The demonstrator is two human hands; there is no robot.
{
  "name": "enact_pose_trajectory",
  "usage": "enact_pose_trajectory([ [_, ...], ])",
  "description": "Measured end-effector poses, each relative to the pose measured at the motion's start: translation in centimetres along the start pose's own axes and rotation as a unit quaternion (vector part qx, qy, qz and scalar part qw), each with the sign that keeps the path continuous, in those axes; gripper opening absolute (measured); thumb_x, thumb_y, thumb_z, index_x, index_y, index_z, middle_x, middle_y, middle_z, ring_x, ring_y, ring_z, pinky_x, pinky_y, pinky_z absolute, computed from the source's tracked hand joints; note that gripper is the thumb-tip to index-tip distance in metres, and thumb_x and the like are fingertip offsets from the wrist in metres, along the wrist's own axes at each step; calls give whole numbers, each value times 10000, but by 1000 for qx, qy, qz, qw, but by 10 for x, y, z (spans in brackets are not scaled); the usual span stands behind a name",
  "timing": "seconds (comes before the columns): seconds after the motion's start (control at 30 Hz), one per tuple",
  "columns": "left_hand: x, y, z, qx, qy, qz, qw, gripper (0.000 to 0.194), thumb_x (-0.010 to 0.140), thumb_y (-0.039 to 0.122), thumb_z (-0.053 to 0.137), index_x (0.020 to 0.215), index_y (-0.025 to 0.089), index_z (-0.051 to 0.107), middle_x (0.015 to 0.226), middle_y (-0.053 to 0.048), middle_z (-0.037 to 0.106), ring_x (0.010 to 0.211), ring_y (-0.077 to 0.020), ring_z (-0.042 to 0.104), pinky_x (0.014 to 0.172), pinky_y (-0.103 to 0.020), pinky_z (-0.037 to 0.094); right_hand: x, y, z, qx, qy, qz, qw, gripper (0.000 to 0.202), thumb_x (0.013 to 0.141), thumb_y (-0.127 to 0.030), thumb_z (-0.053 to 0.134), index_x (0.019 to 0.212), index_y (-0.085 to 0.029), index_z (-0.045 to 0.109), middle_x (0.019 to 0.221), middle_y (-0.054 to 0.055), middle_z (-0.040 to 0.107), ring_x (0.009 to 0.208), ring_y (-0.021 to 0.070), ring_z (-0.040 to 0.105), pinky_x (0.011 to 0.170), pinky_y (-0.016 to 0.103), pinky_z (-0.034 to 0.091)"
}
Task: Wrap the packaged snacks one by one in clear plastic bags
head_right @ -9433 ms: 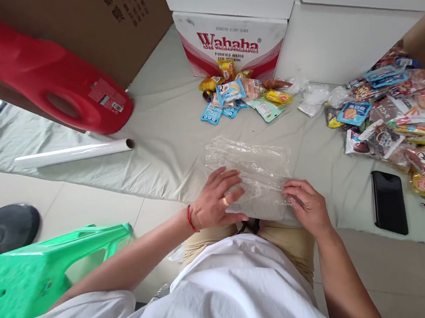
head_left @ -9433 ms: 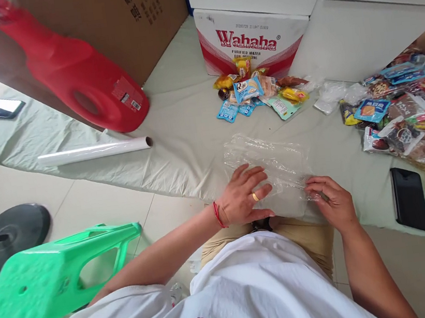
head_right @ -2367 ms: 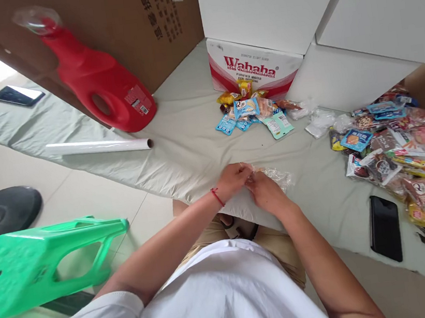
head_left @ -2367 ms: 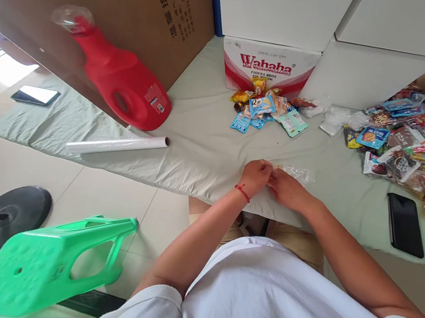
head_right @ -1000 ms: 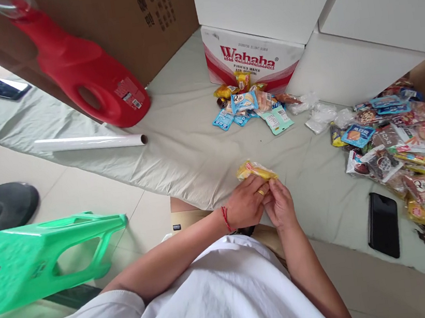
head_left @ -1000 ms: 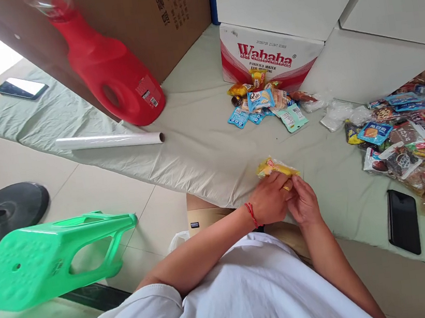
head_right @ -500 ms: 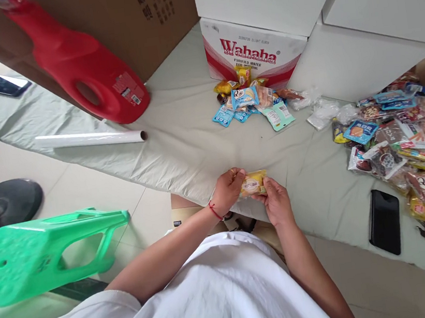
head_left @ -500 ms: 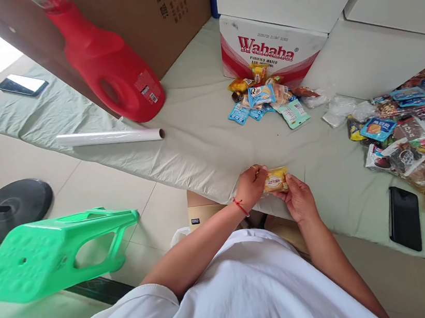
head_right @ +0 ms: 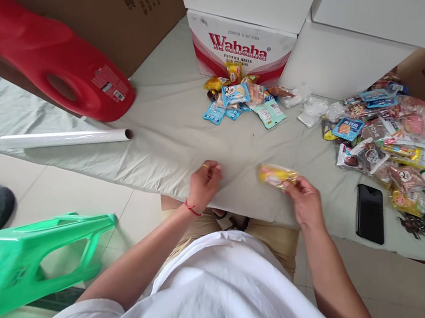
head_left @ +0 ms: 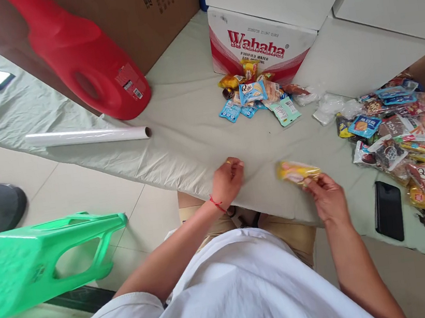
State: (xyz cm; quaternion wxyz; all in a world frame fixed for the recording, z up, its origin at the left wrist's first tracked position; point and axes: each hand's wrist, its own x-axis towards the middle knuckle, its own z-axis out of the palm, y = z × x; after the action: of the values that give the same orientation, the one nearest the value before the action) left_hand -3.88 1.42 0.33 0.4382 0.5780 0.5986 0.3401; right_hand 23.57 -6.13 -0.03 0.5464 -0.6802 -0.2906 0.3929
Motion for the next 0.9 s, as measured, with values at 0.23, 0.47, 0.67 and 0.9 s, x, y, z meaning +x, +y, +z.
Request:
enact_pose_trajectory([
  [0.23,31,-38,-53,203,123,56,970,262,957,305,429,960,183,661,1037,-117,710,905,-238,669,835,-369,519,93,-27,-82,-468,148,-351,798,268,912,-311,557,1130,-177,634,1287,222,614,1262,339,541,1053,532,442],
  [0.47,30,-47,-51,280,72,106,951,273,973,269,433,947,189,693,1070,-101,675,929,-229,659,825,-344,519,120,-21,-98,-653,3,-251,714,711,898,-401,542,1558,-154,442,1578,251,429,1291,410,491,995,590,419],
  [0.67,30,-47,-50,304,63,111,944,283,993,266,431,943,187,698,1052,-94,667,903,-225,658,817,-343,518,122,-16,-103,-651,60,-255,712,537,972,-417,486,1478,-278,599,1579,204,476,1239,418,480,954,620,326],
  [0.9,30,-49,-50,292,68,111,948,273,990,254,436,950,190,699,1044,-87,656,891,-219,665,829,-341,525,139,-32,-111,-693,48,-149,704,592,904,-378,546,1487,-297,602,1578,195,487,1287,468,476,940,629,345],
])
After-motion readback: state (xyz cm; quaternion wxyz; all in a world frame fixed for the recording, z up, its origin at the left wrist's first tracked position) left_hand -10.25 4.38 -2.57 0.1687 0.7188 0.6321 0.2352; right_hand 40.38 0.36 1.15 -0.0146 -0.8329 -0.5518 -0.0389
